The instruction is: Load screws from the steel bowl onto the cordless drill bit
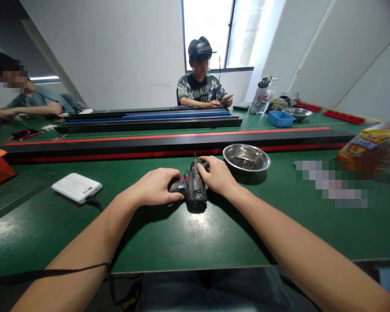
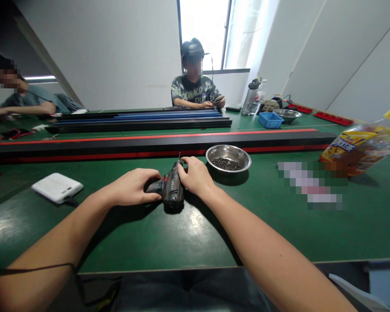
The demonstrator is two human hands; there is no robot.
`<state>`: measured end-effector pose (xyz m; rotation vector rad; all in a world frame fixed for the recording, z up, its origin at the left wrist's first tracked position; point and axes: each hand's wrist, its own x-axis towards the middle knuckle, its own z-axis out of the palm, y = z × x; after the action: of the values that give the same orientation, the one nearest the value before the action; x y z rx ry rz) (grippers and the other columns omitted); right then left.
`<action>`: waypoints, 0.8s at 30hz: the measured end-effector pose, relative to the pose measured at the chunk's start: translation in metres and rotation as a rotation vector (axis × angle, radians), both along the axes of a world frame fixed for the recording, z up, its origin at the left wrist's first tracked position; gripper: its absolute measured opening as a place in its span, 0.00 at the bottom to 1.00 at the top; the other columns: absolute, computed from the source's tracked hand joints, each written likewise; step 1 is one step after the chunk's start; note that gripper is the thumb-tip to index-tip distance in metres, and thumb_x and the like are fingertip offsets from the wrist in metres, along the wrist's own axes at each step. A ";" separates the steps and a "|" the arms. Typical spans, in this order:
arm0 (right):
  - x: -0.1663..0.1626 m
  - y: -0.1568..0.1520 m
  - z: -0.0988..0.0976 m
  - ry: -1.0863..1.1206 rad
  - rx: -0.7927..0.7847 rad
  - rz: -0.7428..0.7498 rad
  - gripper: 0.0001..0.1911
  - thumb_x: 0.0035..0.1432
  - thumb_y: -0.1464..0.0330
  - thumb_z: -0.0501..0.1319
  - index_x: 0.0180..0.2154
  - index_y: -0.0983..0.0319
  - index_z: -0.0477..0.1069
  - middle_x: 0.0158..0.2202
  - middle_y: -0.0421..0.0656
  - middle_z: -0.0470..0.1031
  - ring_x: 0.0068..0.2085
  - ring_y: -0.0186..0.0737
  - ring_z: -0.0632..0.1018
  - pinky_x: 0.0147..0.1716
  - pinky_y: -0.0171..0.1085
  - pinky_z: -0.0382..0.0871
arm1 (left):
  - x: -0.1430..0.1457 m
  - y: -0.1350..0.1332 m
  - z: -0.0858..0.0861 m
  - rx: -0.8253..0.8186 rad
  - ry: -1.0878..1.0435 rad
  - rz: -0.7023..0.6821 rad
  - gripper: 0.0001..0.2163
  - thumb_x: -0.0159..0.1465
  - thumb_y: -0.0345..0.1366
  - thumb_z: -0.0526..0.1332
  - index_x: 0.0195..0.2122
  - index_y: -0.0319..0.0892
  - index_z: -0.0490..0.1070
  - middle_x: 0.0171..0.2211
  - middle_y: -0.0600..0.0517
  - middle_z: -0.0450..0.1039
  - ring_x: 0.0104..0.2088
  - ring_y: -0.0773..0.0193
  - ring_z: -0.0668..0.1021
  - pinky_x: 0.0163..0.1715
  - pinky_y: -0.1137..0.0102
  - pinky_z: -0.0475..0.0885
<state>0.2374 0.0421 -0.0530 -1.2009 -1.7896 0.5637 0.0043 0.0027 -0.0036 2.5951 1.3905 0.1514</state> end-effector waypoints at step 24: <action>0.084 0.032 0.043 -0.659 -0.308 -0.518 0.28 0.71 0.61 0.49 0.52 0.73 0.80 0.52 0.66 0.80 0.54 0.62 0.81 0.54 0.50 0.71 | 0.003 -0.008 0.004 -0.106 -0.072 -0.036 0.16 0.56 0.48 0.69 0.38 0.44 0.72 0.34 0.53 0.76 0.32 0.60 0.75 0.30 0.69 0.64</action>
<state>0.3217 0.0741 -0.0096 -2.1654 -1.8237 0.1366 0.0073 -0.0053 0.0008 2.5007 1.2903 0.1601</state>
